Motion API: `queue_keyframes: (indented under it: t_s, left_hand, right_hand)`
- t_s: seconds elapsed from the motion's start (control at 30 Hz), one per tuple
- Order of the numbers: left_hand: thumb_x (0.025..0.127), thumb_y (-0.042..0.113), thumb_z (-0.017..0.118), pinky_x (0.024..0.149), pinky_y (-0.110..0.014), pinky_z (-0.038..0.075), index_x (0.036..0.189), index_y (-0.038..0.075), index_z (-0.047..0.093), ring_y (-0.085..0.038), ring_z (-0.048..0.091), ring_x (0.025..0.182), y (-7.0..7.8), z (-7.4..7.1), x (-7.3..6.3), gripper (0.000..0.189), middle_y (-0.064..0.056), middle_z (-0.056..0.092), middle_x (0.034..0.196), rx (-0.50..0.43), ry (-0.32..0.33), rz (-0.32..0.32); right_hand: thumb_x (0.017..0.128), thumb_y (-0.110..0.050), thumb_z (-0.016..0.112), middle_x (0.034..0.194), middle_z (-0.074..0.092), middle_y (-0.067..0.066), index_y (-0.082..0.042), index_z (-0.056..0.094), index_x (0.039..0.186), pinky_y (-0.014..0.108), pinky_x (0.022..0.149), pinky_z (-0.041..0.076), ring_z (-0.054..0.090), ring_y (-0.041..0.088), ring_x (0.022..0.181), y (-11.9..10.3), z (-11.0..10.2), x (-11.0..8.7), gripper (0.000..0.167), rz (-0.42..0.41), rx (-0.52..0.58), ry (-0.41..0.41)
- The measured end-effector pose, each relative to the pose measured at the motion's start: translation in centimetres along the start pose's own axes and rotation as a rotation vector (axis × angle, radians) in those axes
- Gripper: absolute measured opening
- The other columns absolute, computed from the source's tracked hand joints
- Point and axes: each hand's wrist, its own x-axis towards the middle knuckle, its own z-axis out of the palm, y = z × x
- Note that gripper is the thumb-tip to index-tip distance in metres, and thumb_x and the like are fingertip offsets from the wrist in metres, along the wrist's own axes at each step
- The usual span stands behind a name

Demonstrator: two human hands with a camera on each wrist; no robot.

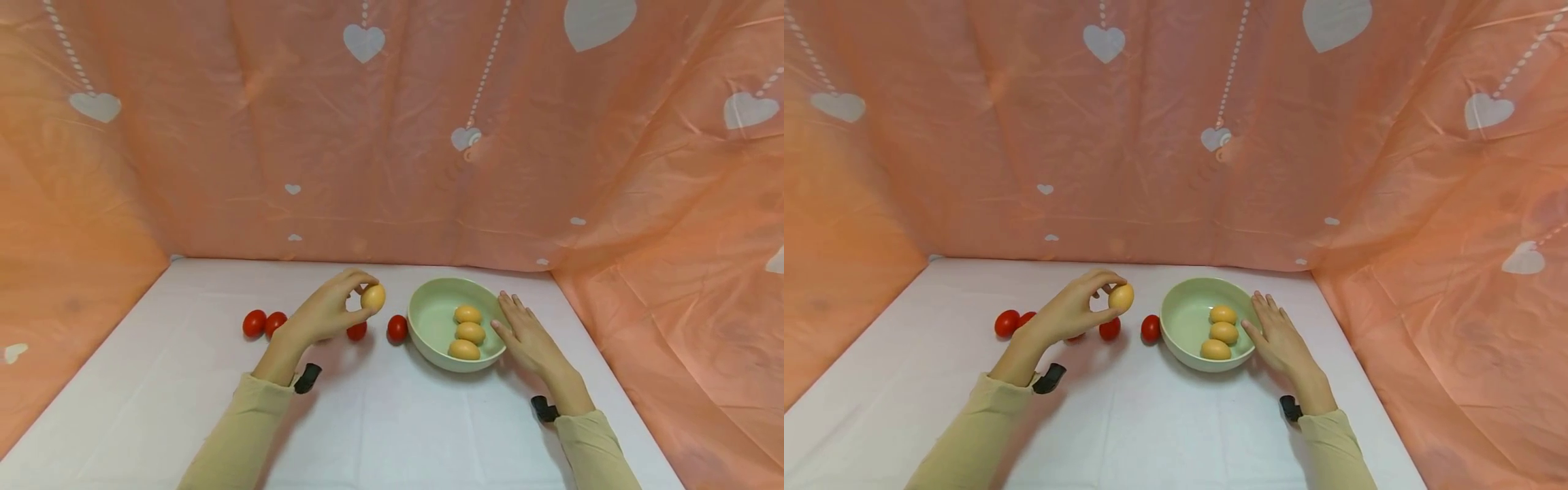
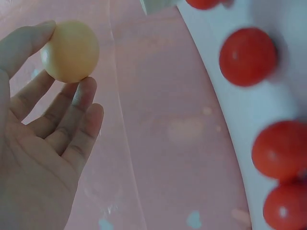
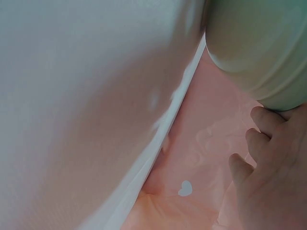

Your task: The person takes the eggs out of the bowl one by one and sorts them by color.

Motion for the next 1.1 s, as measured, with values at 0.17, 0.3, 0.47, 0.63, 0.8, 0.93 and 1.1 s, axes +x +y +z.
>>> queue_keyframes:
  t_s: [0.17, 0.3, 0.47, 0.63, 0.8, 0.93, 1.1]
  left_hand:
    - [0.092, 0.018, 0.081, 0.097, -0.043, 0.052, 0.131, 0.012, 0.064, -0.021, 0.061, 0.113, -0.9, -1.6, -1.6, 0.044, 0.0, 0.062, 0.132, 0.007, 0.018, -0.007]
    - [0.091, 0.016, 0.081, 0.094, -0.043, 0.052, 0.13, 0.011, 0.064, -0.021, 0.061, 0.111, -1.6, -2.8, -3.0, 0.043, -0.001, 0.063, 0.131, 0.023, 0.032, -0.012]
    - [0.092, 0.016, 0.081, 0.094, -0.046, 0.053, 0.129, 0.008, 0.065, -0.023, 0.062, 0.11, -2.8, -4.1, -5.1, 0.042, -0.004, 0.064, 0.129, 0.062, 0.04, -0.049]
    - [0.091, 0.014, 0.08, 0.094, -0.05, 0.053, 0.126, 0.01, 0.067, -0.025, 0.063, 0.11, -3.9, -5.4, -7.4, 0.037, -0.003, 0.064, 0.126, 0.106, 0.062, -0.086]
    - [0.089, 0.009, 0.08, 0.098, -0.055, 0.053, 0.125, 0.007, 0.067, -0.03, 0.064, 0.112, -4.9, -6.7, -9.6, 0.038, -0.007, 0.064, 0.126, 0.154, 0.045, -0.104]
    - [0.088, 0.009, 0.081, 0.093, -0.051, 0.055, 0.123, 0.007, 0.067, -0.026, 0.063, 0.107, -5.5, -7.7, -11.1, 0.038, -0.007, 0.064, 0.124, 0.207, 0.022, -0.099]
    - [0.086, 0.007, 0.082, 0.091, -0.049, 0.055, 0.121, 0.009, 0.068, -0.021, 0.062, 0.103, -6.4, -8.6, -12.9, 0.038, -0.003, 0.065, 0.119, 0.285, 0.003, -0.087]
  right_hand:
    - [0.112, -0.043, 0.041, 0.17, 0.02, 0.02, 0.004, 0.025, 0.162, 0.063, 0.124, 0.013, 0.011, 0.044, 0.158, 0.0, -0.1, -0.1, 0.071, -0.001, -0.004, 0.003]
    - [0.112, -0.042, 0.042, 0.17, 0.02, 0.021, 0.005, 0.025, 0.161, 0.064, 0.124, 0.013, 0.012, 0.045, 0.157, -0.1, -0.2, -0.1, 0.071, -0.006, 0.0, 0.004]
    - [0.112, -0.042, 0.043, 0.17, 0.021, 0.021, 0.006, 0.026, 0.161, 0.065, 0.123, 0.014, 0.012, 0.045, 0.157, -0.1, -0.2, -0.1, 0.07, -0.01, 0.001, 0.004]
    - [0.112, -0.042, 0.042, 0.17, 0.02, 0.022, 0.006, 0.025, 0.161, 0.064, 0.123, 0.014, 0.012, 0.045, 0.157, -0.1, -0.2, -0.1, 0.071, -0.009, -0.003, 0.001]
    - [0.112, -0.042, 0.042, 0.17, 0.02, 0.022, 0.005, 0.025, 0.161, 0.064, 0.124, 0.013, 0.011, 0.046, 0.157, -0.2, -0.3, -0.2, 0.071, -0.003, 0.003, -0.003]
    - [0.112, -0.042, 0.042, 0.17, 0.02, 0.023, 0.006, 0.025, 0.161, 0.065, 0.123, 0.013, 0.012, 0.047, 0.156, -0.2, -0.3, -0.1, 0.07, -0.012, 0.003, 0.001]
    - [0.112, -0.041, 0.043, 0.169, 0.021, 0.023, 0.006, 0.026, 0.161, 0.065, 0.123, 0.013, 0.013, 0.048, 0.156, -0.3, -0.3, -0.1, 0.07, -0.021, 0.008, 0.002]
